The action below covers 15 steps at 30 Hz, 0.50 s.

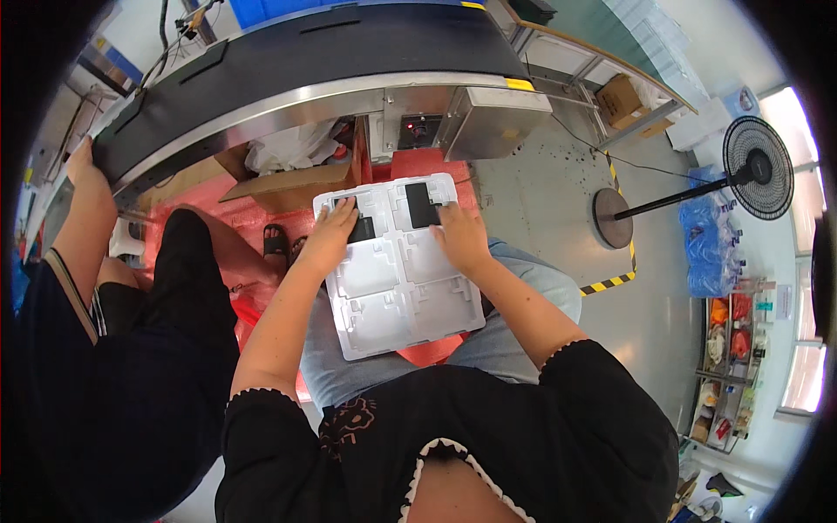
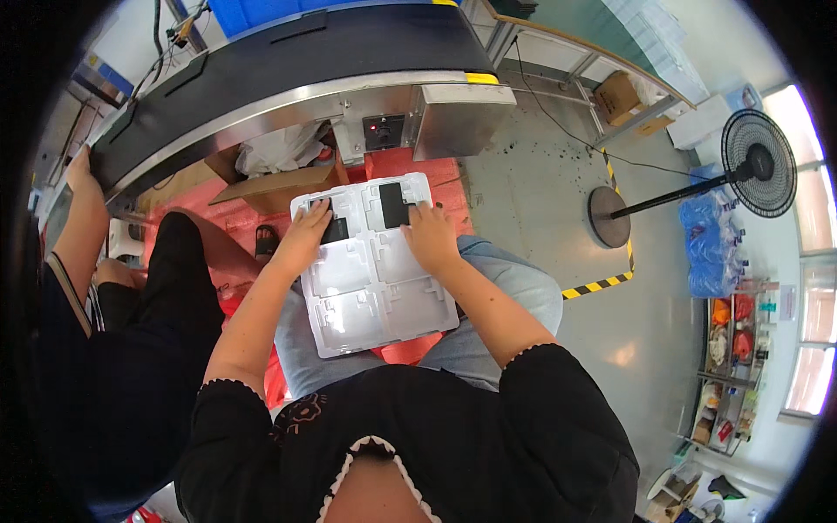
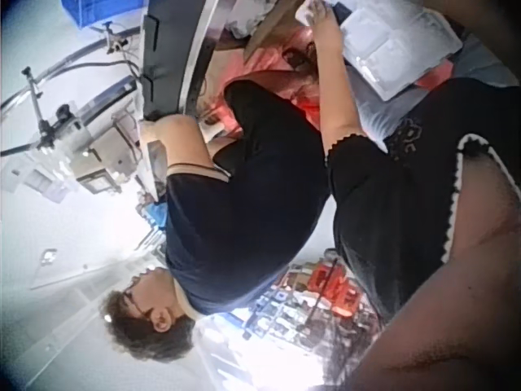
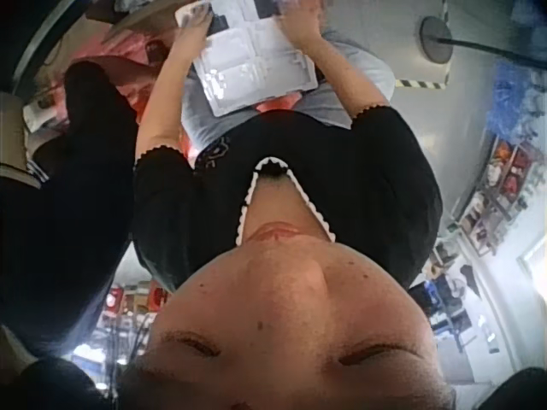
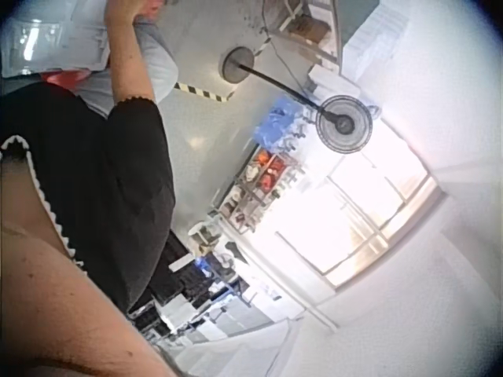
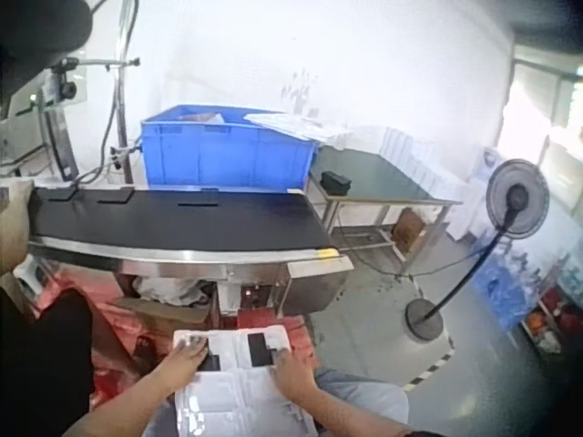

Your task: Packing black electronic components into white plastic trays and passing them to another worker on a conveyor belt.

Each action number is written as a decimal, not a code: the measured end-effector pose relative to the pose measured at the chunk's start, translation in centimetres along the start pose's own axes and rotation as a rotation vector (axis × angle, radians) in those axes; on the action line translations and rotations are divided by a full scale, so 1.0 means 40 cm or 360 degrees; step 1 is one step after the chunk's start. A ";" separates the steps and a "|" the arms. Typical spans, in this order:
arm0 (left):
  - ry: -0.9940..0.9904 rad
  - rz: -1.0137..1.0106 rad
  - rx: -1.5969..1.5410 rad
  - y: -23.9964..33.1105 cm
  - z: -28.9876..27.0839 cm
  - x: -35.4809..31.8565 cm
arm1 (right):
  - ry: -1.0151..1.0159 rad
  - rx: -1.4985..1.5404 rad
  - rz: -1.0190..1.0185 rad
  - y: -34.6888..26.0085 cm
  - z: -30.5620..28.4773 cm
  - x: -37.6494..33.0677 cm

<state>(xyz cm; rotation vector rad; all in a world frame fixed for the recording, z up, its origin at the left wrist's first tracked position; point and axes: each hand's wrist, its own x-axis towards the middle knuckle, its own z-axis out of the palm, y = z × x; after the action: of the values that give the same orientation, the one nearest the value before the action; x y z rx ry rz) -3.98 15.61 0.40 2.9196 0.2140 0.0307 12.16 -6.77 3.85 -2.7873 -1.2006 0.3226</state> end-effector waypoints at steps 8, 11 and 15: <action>0.0083 -0.0088 0.0009 0.076 0.031 0.004 | -0.0205 -0.0449 -0.0624 0.008 -0.016 -0.015; 0.0076 -0.0105 0.0076 0.083 0.013 0.012 | -0.0651 0.0333 -0.0745 -0.010 -0.178 0.020; 0.0116 -0.0149 0.0023 0.067 -0.002 -0.018 | 0.0027 0.0782 -0.1327 -0.090 -0.466 0.116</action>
<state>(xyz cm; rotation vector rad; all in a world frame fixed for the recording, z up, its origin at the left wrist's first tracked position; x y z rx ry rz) -4.33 12.94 1.03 2.9215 0.3642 0.1216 16.94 -0.90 21.86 -1.6992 -1.8259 0.4268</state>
